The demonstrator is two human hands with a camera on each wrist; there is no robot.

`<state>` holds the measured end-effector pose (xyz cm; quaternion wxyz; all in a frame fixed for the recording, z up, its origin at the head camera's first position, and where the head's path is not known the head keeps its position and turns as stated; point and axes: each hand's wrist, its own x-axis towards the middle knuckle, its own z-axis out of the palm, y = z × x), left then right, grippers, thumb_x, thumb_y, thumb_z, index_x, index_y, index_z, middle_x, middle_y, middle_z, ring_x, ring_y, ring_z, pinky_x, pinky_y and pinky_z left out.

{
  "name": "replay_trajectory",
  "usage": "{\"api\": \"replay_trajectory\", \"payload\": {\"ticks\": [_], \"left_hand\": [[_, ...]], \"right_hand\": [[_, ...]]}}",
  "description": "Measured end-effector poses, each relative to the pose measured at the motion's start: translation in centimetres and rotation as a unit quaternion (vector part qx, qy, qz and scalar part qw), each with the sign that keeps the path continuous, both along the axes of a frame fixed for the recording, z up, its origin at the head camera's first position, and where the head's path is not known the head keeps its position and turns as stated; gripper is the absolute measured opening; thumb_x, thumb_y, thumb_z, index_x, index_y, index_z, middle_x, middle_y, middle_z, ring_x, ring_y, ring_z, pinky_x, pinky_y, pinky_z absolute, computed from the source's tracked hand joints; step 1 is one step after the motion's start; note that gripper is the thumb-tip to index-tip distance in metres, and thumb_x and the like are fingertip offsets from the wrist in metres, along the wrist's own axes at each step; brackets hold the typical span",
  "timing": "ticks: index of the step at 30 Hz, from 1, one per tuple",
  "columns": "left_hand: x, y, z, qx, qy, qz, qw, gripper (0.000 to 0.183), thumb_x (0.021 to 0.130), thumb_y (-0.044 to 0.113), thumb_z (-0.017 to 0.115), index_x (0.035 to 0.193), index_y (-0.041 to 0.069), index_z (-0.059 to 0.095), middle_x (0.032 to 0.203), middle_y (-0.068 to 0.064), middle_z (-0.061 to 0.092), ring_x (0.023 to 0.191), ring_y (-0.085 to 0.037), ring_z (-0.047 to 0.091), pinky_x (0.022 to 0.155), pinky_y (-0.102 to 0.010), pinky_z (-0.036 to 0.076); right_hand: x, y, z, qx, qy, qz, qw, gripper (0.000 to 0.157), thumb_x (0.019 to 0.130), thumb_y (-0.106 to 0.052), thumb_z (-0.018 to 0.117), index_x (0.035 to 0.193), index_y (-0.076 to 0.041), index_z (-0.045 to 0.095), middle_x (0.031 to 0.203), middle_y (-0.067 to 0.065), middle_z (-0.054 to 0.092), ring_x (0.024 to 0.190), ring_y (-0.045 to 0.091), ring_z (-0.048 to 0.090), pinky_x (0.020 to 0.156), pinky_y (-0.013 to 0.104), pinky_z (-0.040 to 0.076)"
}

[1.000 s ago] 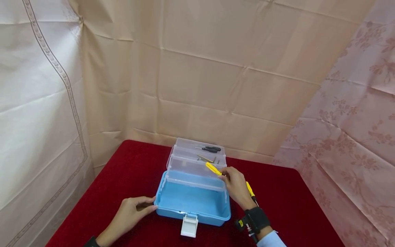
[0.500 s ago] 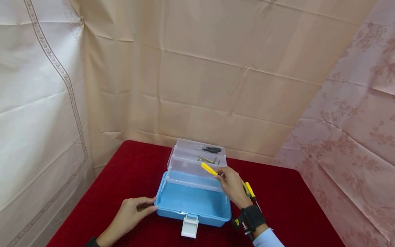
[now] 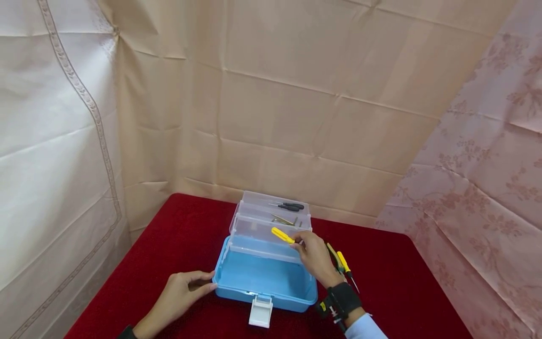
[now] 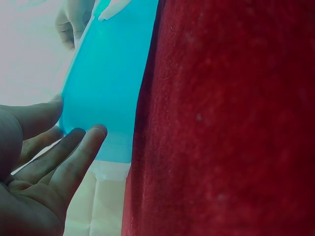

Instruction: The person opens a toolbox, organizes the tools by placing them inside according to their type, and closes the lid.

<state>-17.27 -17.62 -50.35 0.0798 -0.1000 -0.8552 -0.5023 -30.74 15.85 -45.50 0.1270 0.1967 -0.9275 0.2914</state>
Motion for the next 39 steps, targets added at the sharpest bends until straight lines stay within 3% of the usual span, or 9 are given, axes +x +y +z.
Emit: {"api": "replay_trajectory", "payload": {"ticks": [7, 19, 32, 39], "left_hand": [[0.0, 0.0, 0.1, -0.001, 0.008, -0.003, 1.0000, 0.042, 0.087, 0.030, 0.073, 0.114, -0.002, 0.071, 0.111, -0.011, 0.070, 0.090, -0.012, 0.070, 0.071, -0.024, 0.056], [0.1, 0.0, 0.1, 0.008, -0.004, -0.006, 0.9999, 0.045, 0.087, 0.033, 0.072, 0.116, -0.001, 0.070, 0.112, -0.011, 0.069, 0.090, -0.012, 0.070, 0.071, -0.025, 0.056], [0.1, 0.0, -0.1, 0.006, 0.002, -0.006, 1.0000, 0.045, 0.087, 0.033, 0.072, 0.116, -0.001, 0.070, 0.113, -0.011, 0.069, 0.091, -0.012, 0.070, 0.071, -0.024, 0.056], [0.0, 0.0, -0.1, -0.002, -0.001, -0.003, 1.0000, 0.044, 0.087, 0.033, 0.072, 0.116, -0.001, 0.071, 0.113, -0.012, 0.069, 0.092, -0.013, 0.070, 0.072, -0.026, 0.056]], "right_hand": [[-0.3, -0.6, 0.0, 0.006, 0.001, 0.030, 1.000, 0.019, 0.089, -0.015, 0.072, 0.108, -0.015, 0.071, 0.094, -0.005, 0.063, 0.081, 0.015, 0.056, 0.067, 0.020, 0.052], [-0.2, -1.3, -0.3, 0.007, 0.008, 0.044, 0.999, 0.019, 0.088, -0.016, 0.073, 0.106, -0.021, 0.072, 0.095, -0.009, 0.063, 0.082, 0.012, 0.057, 0.071, 0.019, 0.052], [-0.2, -1.5, -0.6, 0.027, -0.019, 0.072, 0.997, 0.019, 0.087, -0.014, 0.073, 0.103, -0.024, 0.072, 0.098, -0.011, 0.064, 0.087, 0.010, 0.056, 0.075, 0.023, 0.052], [-0.5, -0.8, -0.8, 0.010, -0.035, 0.108, 0.994, 0.020, 0.089, -0.009, 0.070, 0.103, -0.023, 0.073, 0.100, -0.012, 0.065, 0.088, 0.008, 0.060, 0.077, 0.022, 0.053]]}}
